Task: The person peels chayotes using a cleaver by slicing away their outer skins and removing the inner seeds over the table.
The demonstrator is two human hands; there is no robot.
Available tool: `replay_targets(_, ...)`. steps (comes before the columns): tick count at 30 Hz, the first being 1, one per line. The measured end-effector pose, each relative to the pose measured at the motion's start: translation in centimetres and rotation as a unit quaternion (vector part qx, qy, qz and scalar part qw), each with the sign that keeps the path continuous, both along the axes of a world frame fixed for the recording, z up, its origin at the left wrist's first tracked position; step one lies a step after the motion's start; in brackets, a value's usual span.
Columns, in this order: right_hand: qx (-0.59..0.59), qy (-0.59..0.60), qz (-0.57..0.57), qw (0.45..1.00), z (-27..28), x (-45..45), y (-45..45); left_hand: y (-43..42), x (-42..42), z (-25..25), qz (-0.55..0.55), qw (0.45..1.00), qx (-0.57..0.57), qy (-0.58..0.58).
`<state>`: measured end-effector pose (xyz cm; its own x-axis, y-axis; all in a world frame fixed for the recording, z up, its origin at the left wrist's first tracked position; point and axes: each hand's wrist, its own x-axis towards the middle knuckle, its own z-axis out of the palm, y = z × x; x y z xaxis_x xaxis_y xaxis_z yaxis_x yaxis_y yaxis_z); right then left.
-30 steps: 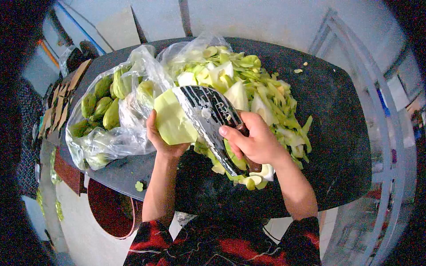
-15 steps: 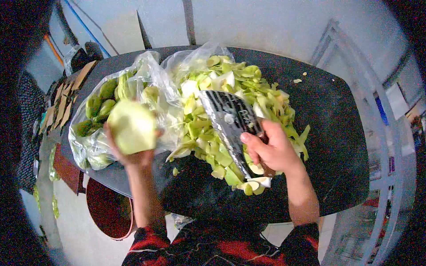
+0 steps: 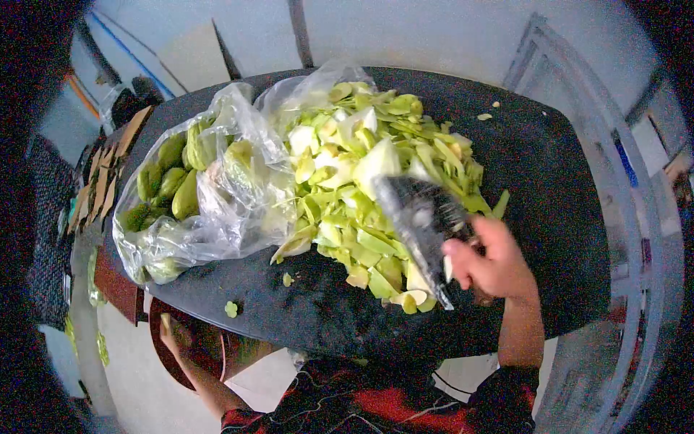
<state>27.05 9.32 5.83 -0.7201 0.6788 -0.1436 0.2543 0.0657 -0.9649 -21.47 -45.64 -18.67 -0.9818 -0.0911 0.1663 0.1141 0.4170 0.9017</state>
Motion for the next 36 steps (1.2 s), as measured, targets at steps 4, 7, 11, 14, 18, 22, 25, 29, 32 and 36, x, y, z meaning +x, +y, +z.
replay_targets(4, 0.116, -0.14, 0.171, 0.968, 0.1, -1.1, -1.5, 2.8, 4.3, -4.9, -0.086, 0.984, 0.038, -0.151)
replay_targets(7, 0.167, -0.189, 0.239, 0.938, 0.3, -1.7, -2.4, 1.9, 4.6, -10.8, -0.121, 0.958, 0.11, -0.235)
replay_targets(11, 0.239, -0.171, 0.273, 0.916, -0.7, -1.7, -2.5, -1.9, 2.6, -15.3, -0.168, 0.94, 0.051, -0.292)
replay_targets(14, 0.198, -0.179, 0.233, 0.935, -0.3, -1.8, -2.9, 3.4, 5.3, -8.8, -0.028, 0.985, -0.149, -0.085)
replay_targets(18, 0.121, -0.189, 0.206, 0.952, -0.7, -1.8, -2.5, 9.9, 9.2, -0.9, -0.152, 0.983, -0.069, 0.076)
replay_targets(22, 0.026, -0.108, 0.175, 0.978, -2.2, -2.2, -2.5, 14.0, 15.1, -1.9, -0.244, 0.87, 0.326, -0.279)
replay_targets(25, 0.028, -0.084, 0.173, 0.981, -2.5, -1.9, -2.3, 16.3, 22.0, -1.1, -0.527, 0.791, -0.293, 0.101)
replay_targets(29, 0.002, -0.082, 0.158, 0.984, -2.7, -1.6, -2.4, 21.0, 28.0, -1.3, -0.711, 0.622, -0.327, -0.019)
replay_targets(32, 0.034, -0.076, 0.169, 0.982, -2.6, -1.2, -2.3, 20.6, 28.5, -4.2, -0.684, 0.674, -0.255, 0.113)
replay_targets(36, 0.028, -0.088, 0.159, 0.983, -3.4, -0.9, -1.9, 19.9, 26.5, -6.3, -0.654, 0.711, -0.238, 0.1)
